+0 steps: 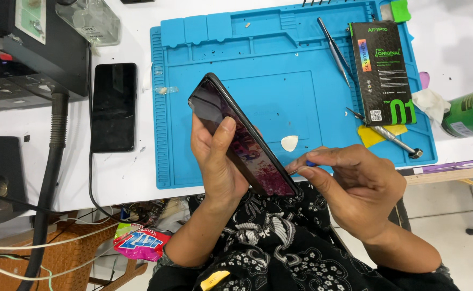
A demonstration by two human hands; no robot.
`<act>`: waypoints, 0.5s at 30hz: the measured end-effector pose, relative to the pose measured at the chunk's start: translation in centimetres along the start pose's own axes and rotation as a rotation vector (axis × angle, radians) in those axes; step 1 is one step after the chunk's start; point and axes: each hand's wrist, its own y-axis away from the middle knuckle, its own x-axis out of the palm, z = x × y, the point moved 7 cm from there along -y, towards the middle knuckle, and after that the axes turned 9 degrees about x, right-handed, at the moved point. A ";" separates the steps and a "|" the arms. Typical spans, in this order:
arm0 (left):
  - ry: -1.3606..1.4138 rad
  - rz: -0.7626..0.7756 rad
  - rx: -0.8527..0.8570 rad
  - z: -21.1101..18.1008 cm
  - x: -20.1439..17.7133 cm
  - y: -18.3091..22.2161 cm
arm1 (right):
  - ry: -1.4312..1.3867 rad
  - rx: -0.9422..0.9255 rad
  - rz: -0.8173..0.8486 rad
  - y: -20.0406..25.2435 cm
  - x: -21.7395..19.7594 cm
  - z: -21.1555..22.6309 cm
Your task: The person cleans a black smartphone by spraying a liquid onto a white tissue and wiping the device's back and sides. They then use a small metal tool to remove the SIM card tray, place it on the blue work mat, and reinsert the tray into the phone.
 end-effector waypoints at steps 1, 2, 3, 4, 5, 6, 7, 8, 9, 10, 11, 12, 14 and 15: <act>-0.019 -0.009 0.005 0.0 -0.1 0.0 | -0.013 -0.020 0.009 0.0 0.0 0.1; -0.037 -0.018 0.010 0.1 -0.2 0.0 | -0.027 -0.040 0.018 0.1 0.0 0.1; -0.037 -0.015 0.009 0.1 -0.2 0.0 | -0.026 -0.041 0.015 0.0 0.1 0.2; -0.022 -0.015 0.001 0.2 -0.2 0.0 | -0.004 -0.046 0.000 0.0 0.1 0.3; -0.007 -0.014 -0.007 0.2 -0.2 0.0 | 0.018 -0.052 -0.015 0.0 0.1 0.4; -0.007 -0.015 -0.007 0.1 0.0 0.0 | 0.018 -0.051 -0.015 0.0 0.1 0.2; -0.039 -0.004 0.014 -0.1 0.1 -0.1 | 0.047 -0.109 -0.012 0.1 0.2 0.4; -0.071 0.007 0.035 -0.4 0.3 -0.1 | 0.076 -0.167 -0.009 0.2 0.3 0.6; -0.071 0.006 0.033 -0.3 0.1 0.0 | 0.077 -0.166 -0.009 0.1 0.3 0.7; -0.068 0.001 0.045 -0.3 0.0 0.0 | 0.148 -0.277 0.022 0.3 0.7 1.4; -0.066 -0.004 0.056 -0.4 -0.2 0.0 | 0.219 -0.387 0.054 0.5 1.1 2.2; -0.066 -0.005 0.055 -0.3 -0.2 0.0 | 0.220 -0.386 0.055 0.4 1.2 2.2; -0.062 -0.008 0.082 -0.5 -0.2 -0.1 | 0.235 -0.429 0.029 0.4 1.3 2.4; -0.061 -0.008 0.080 -0.4 -0.2 -0.1 | 0.236 -0.428 0.028 0.3 1.5 2.4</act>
